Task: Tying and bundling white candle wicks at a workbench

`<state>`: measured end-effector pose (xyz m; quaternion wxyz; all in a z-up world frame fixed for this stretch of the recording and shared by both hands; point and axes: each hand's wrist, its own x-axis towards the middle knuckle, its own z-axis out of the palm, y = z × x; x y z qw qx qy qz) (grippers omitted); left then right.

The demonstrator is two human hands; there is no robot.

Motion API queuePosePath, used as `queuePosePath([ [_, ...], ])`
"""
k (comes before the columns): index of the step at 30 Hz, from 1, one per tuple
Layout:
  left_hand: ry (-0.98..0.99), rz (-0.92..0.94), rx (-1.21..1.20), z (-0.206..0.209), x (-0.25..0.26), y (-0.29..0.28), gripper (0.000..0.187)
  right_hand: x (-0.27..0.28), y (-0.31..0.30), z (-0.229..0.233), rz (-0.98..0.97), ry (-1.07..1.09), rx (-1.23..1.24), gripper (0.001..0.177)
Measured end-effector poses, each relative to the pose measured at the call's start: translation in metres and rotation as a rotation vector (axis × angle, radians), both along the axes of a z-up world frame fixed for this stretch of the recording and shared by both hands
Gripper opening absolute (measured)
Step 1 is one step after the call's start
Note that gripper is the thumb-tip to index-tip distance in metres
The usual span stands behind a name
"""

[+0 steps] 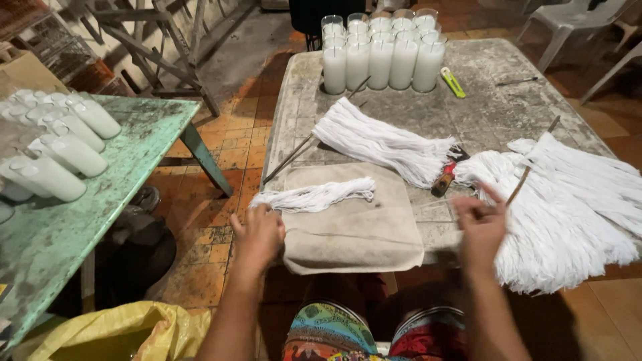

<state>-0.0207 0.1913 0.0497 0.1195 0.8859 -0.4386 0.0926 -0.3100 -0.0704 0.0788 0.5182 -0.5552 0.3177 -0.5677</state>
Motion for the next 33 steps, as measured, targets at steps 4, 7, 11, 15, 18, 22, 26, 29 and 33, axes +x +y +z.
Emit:
queuePosePath([
  [4, 0.543, -0.418, -0.603, 0.023, -0.065, -0.052, 0.029, 0.047, 0.069, 0.006, 0.208, 0.165, -0.252, 0.06],
  [7, 0.956, -0.601, -0.836, 0.054, -0.115, -0.067, 0.034, 0.063, 0.089, -0.001, 0.27, 0.169, -0.421, 0.063],
  [11, 1.399, -0.475, -0.825, 0.079, -0.137, -0.065, 0.037, 0.057, 0.099, 0.002, 0.246, -0.001, -0.398, 0.054],
  [15, 1.534, -0.413, -0.834, 0.045, -0.129, -0.072, 0.019, 0.051, 0.099, -0.002, 0.243, -0.041, -0.356, 0.056],
  [18, 1.701, -0.278, -0.825, 0.035, -0.126, -0.074, 0.007, 0.051, 0.098, -0.006, 0.306, -0.165, -0.292, 0.06],
  [22, 1.298, -0.436, -0.83, 0.056, -0.124, -0.067, 0.003, 0.052, 0.079, -0.028, 0.443, -0.066, 0.144, 0.029],
  [26, 1.097, -0.656, -0.569, 0.071, -0.123, -0.058, 0.013, 0.054, 0.078, -0.043, 1.0, -0.128, 0.732, 0.025],
  [29, 1.062, -0.679, -0.595, 0.069, -0.12, -0.06, 0.012, 0.057, 0.082, -0.04, 1.026, -0.319, 0.923, 0.027],
  [33, 1.096, -0.624, -0.753, 0.06, -0.12, -0.062, 0.008, 0.056, 0.073, -0.047, 0.962, -0.297, 0.821, 0.05],
])
